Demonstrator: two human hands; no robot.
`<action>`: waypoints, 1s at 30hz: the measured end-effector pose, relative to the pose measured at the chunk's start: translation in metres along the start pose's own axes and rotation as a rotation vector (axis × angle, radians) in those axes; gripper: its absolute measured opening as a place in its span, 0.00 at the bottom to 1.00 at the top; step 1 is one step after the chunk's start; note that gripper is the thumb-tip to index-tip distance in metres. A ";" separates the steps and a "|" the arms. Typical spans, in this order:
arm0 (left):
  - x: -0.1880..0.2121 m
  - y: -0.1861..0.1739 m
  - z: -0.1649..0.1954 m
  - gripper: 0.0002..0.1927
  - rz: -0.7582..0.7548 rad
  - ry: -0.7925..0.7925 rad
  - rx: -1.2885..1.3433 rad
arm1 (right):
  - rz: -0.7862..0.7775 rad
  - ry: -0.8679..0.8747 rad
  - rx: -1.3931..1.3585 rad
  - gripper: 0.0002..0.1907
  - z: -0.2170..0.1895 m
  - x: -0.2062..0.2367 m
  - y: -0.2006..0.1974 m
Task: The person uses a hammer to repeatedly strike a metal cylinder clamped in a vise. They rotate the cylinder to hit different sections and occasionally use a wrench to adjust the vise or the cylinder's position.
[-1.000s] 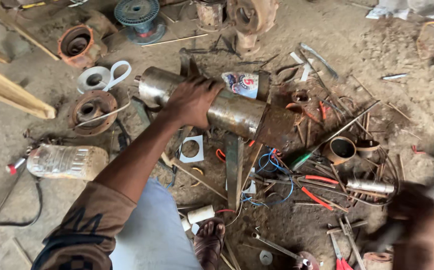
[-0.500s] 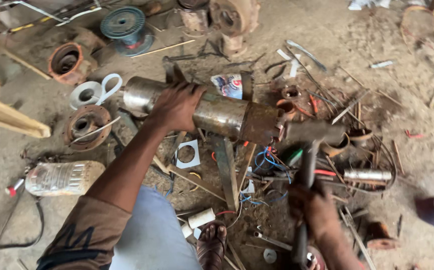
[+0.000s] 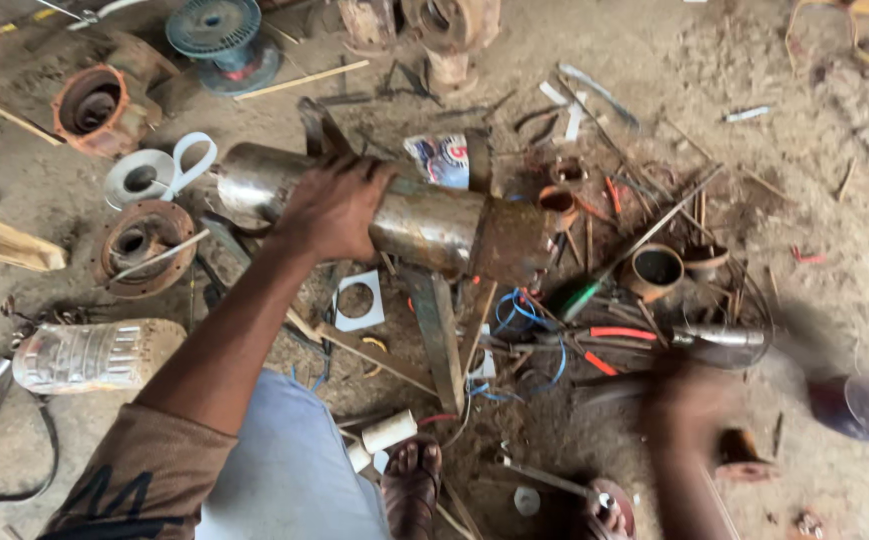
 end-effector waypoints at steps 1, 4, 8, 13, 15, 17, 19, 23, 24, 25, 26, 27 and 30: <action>0.000 -0.002 0.002 0.63 0.008 -0.005 0.028 | -0.269 0.208 -0.268 0.11 -0.002 0.020 0.043; 0.002 -0.009 0.002 0.62 0.050 -0.011 0.052 | -0.533 0.507 -0.574 0.08 -0.008 0.038 0.089; 0.001 -0.011 -0.001 0.59 0.029 -0.052 0.068 | -0.563 0.711 -0.735 0.09 0.014 0.014 0.055; 0.003 -0.002 -0.002 0.58 0.054 -0.006 0.045 | -0.142 0.531 -0.942 0.09 0.044 -0.021 -0.044; 0.003 0.003 -0.004 0.61 0.072 -0.002 0.060 | 0.093 0.440 -1.052 0.10 0.036 -0.018 -0.076; 0.002 0.009 -0.004 0.62 0.067 0.035 -0.005 | 0.200 0.284 -1.030 0.09 0.012 0.005 -0.087; 0.002 0.012 -0.006 0.63 0.040 0.038 -0.056 | 0.190 0.093 -0.741 0.08 -0.021 0.048 -0.067; 0.003 0.015 -0.010 0.62 -0.035 -0.047 -0.042 | -0.450 0.452 -0.468 0.09 -0.046 0.155 0.026; 0.004 0.016 -0.011 0.62 -0.054 -0.085 -0.026 | -0.503 0.508 -0.483 0.09 -0.045 0.167 0.033; 0.005 0.013 -0.010 0.62 -0.013 -0.065 -0.033 | -0.528 0.527 -0.482 0.09 -0.042 0.170 0.038; 0.005 0.012 -0.008 0.62 0.034 -0.033 -0.029 | -0.551 0.536 -0.468 0.10 -0.035 0.169 0.038; 0.005 0.009 -0.008 0.62 0.088 -0.008 -0.028 | -0.580 0.535 -0.446 0.10 -0.029 0.162 0.035; 0.006 0.008 -0.010 0.58 0.092 -0.005 0.013 | -0.379 0.596 -0.391 0.09 -0.004 0.125 0.014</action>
Point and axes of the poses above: each hand's wrist, its own x-axis away from the middle knuckle, its own y-axis out of the palm, z = x × y, the point moved 4 cm from there along -x, towards the middle knuckle, and after that the axes turned 15 degrees about z, right-handed, at the moved point
